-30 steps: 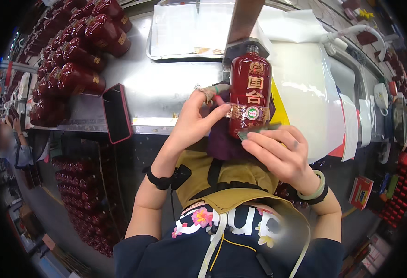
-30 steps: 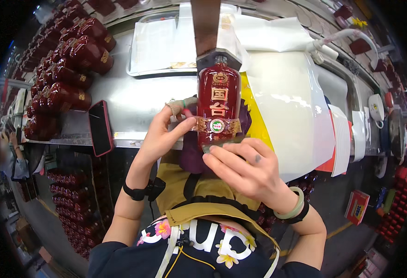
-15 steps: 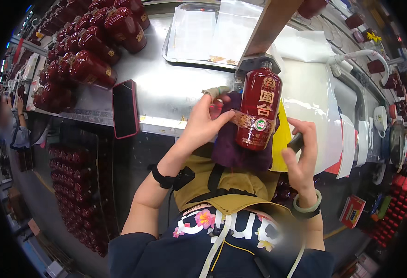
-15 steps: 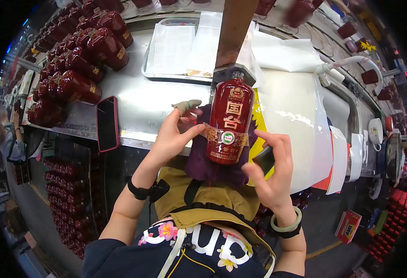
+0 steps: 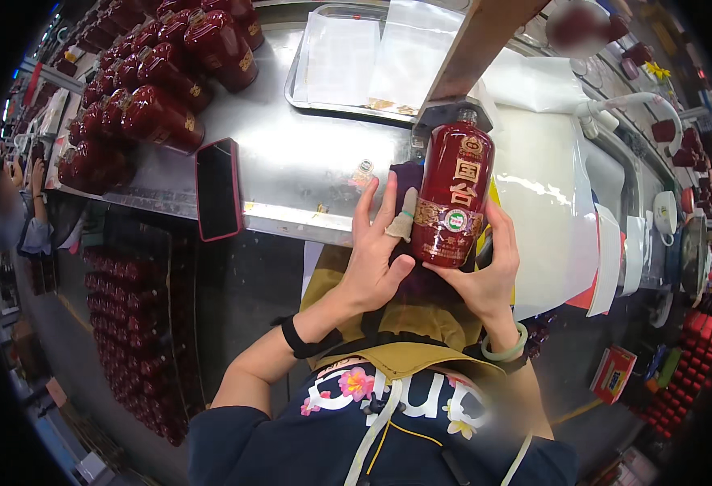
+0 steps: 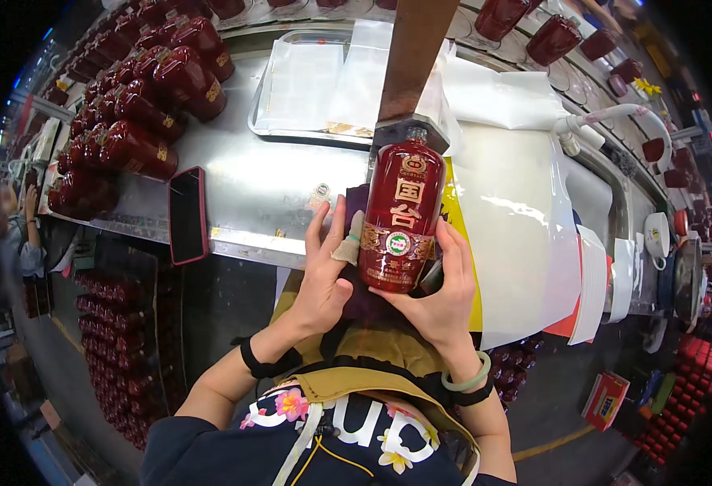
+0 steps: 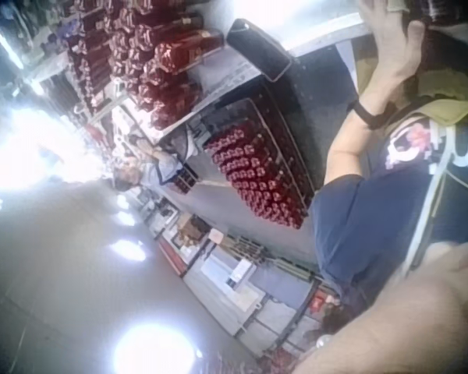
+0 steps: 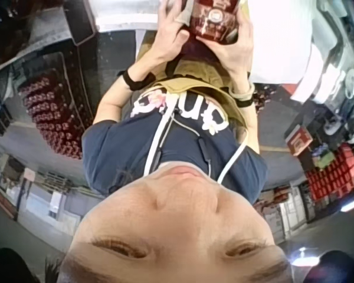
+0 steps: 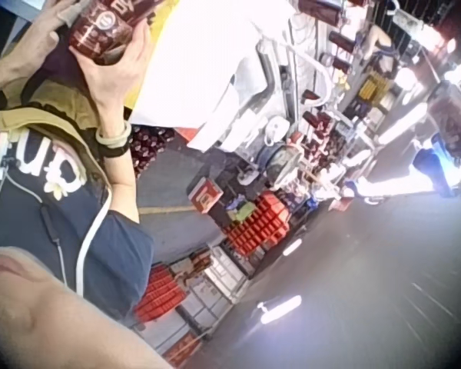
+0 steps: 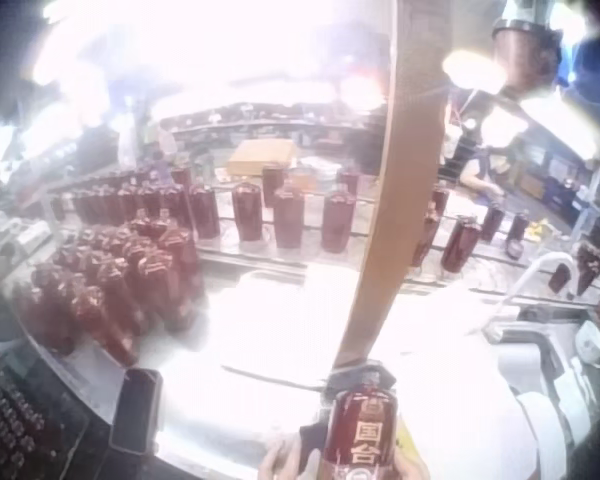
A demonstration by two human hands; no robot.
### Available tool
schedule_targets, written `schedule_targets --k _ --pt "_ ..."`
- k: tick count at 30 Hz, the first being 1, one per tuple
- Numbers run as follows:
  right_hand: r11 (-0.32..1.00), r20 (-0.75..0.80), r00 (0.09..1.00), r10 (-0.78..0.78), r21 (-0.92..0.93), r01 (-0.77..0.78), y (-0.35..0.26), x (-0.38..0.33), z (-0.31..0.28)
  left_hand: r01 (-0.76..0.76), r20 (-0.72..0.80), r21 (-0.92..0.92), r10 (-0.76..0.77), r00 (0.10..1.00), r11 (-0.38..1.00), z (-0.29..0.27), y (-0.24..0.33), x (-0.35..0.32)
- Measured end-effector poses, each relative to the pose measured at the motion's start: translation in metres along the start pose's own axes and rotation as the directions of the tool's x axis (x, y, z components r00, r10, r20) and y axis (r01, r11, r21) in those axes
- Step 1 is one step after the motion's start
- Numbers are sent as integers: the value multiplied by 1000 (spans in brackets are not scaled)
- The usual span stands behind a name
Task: Applying labels and decorative strips to glass bottles on a production line.
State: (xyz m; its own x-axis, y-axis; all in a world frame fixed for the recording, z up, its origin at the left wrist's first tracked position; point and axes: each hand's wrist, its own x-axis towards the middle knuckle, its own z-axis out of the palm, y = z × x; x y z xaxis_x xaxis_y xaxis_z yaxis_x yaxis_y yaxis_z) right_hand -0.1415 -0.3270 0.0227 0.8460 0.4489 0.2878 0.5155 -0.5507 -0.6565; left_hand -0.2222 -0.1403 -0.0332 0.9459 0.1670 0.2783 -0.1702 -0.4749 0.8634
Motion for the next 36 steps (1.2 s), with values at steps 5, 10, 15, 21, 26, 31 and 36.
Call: schedule_targets --k 5,10,15,21,26,31,36 --pt "913 56 986 159 371 -168 -5 4 -12 -177 185 242 133 974 954 3 10 7" --pt "998 -23 999 -27 48 28 -17 13 -23 -73 -33 164 79 996 984 -4 23 7" --pt "979 43 998 43 196 -50 -16 15 -28 -171 -97 183 191 977 968 4 29 21" --pt "670 138 902 409 626 -399 6 9 -1 -180 -105 79 188 977 980 5 26 25" --pt "534 208 873 441 721 -442 13 10 -4 -145 -36 -35 143 989 989 4 19 22" --pt "576 211 874 438 681 -453 9 9 3 -203 -19 132 207 978 970 7 16 19" --pt "547 230 871 435 700 -458 9 9 2 -238 14 202 240 971 950 6 17 20"
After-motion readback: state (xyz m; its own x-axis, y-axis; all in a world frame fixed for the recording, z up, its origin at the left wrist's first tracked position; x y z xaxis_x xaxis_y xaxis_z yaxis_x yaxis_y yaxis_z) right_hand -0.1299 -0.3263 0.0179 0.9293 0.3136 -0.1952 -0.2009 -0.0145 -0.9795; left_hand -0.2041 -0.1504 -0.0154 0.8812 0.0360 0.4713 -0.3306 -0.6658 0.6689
